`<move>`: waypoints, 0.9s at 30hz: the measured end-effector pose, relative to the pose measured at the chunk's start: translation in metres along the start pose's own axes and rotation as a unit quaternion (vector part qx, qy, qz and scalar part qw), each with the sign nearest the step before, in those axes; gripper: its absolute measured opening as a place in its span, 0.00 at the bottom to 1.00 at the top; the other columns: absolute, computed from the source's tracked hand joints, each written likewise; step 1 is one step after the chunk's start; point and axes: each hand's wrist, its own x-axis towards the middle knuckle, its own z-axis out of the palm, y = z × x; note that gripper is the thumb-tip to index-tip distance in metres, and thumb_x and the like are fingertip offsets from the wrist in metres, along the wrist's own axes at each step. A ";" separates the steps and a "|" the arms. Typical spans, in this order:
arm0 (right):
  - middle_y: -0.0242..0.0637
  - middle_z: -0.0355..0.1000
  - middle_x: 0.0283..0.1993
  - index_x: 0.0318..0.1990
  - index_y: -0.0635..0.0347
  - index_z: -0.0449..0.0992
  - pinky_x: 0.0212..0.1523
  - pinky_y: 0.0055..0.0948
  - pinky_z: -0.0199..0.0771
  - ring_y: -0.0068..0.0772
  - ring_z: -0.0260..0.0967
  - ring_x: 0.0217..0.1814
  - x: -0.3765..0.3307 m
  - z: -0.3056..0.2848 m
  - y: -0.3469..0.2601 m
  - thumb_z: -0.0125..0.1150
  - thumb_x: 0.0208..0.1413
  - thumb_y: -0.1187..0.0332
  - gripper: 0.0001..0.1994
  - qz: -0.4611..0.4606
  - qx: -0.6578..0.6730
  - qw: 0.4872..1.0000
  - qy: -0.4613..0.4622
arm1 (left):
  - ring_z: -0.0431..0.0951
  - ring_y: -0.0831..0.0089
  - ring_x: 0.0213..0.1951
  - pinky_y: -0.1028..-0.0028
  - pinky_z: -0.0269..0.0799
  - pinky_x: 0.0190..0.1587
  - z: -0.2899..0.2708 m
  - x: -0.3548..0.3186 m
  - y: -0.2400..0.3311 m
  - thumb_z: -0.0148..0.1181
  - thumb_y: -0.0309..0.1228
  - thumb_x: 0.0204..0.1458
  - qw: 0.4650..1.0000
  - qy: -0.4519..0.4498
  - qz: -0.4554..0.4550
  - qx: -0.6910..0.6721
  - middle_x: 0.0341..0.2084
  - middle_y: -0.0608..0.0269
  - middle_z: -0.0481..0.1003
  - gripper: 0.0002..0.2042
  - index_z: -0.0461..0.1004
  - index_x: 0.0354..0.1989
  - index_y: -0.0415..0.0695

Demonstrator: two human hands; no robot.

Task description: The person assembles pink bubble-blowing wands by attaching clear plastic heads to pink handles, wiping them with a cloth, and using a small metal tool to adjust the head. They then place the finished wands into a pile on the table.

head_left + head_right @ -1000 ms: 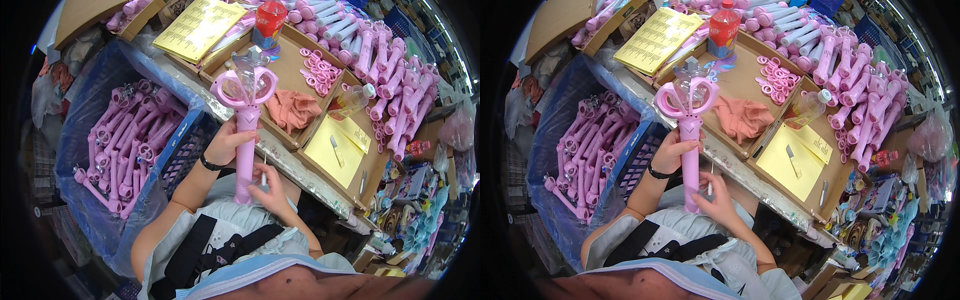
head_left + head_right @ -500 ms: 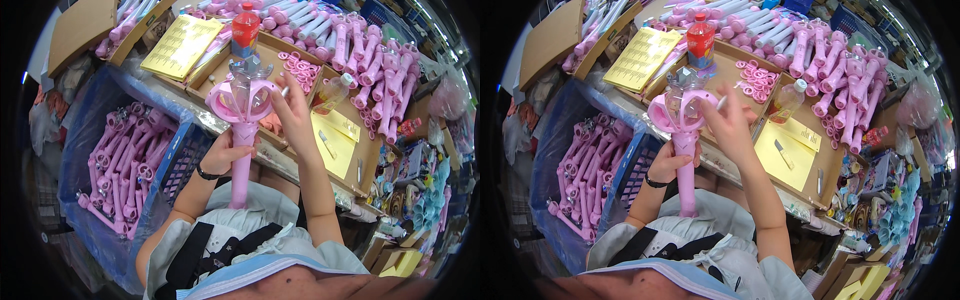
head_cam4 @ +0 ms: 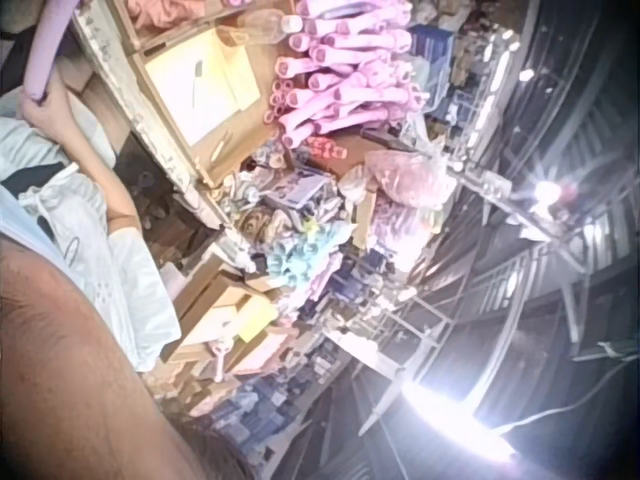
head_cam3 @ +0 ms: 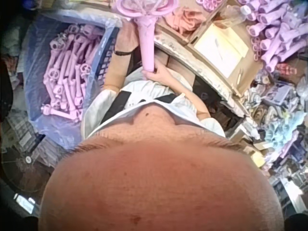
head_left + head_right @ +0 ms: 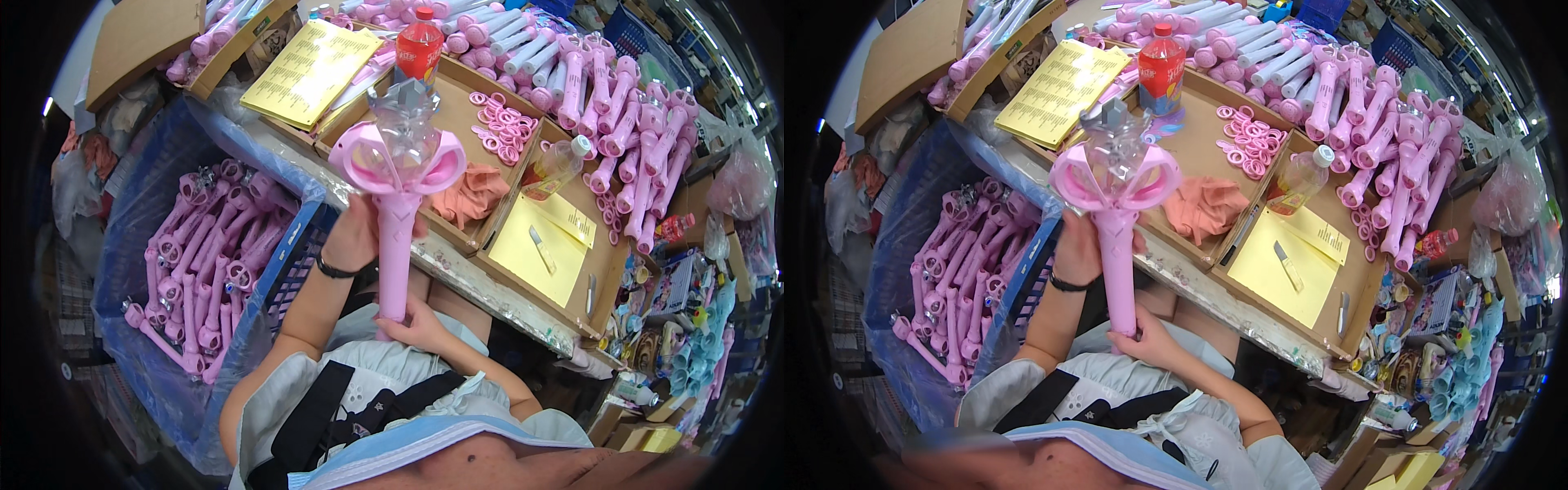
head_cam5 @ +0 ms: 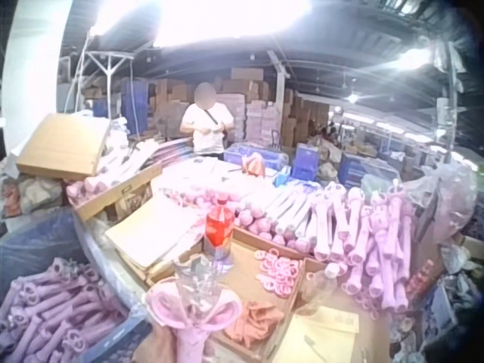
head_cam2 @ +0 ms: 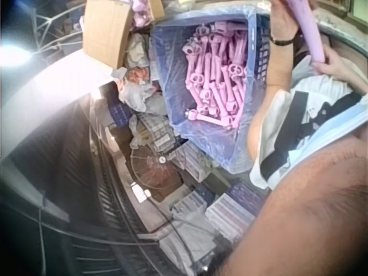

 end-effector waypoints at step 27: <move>0.39 0.65 0.39 0.49 0.65 0.65 0.36 0.26 0.68 0.27 0.64 0.36 -0.007 -0.004 0.012 0.61 0.48 0.70 0.21 -0.047 -0.103 0.993 0.037 | 0.75 0.64 0.27 0.72 0.72 0.27 -0.002 0.016 -0.011 0.39 0.74 0.41 0.991 0.090 0.034 -0.097 0.45 0.40 0.72 0.49 0.59 0.59 0.38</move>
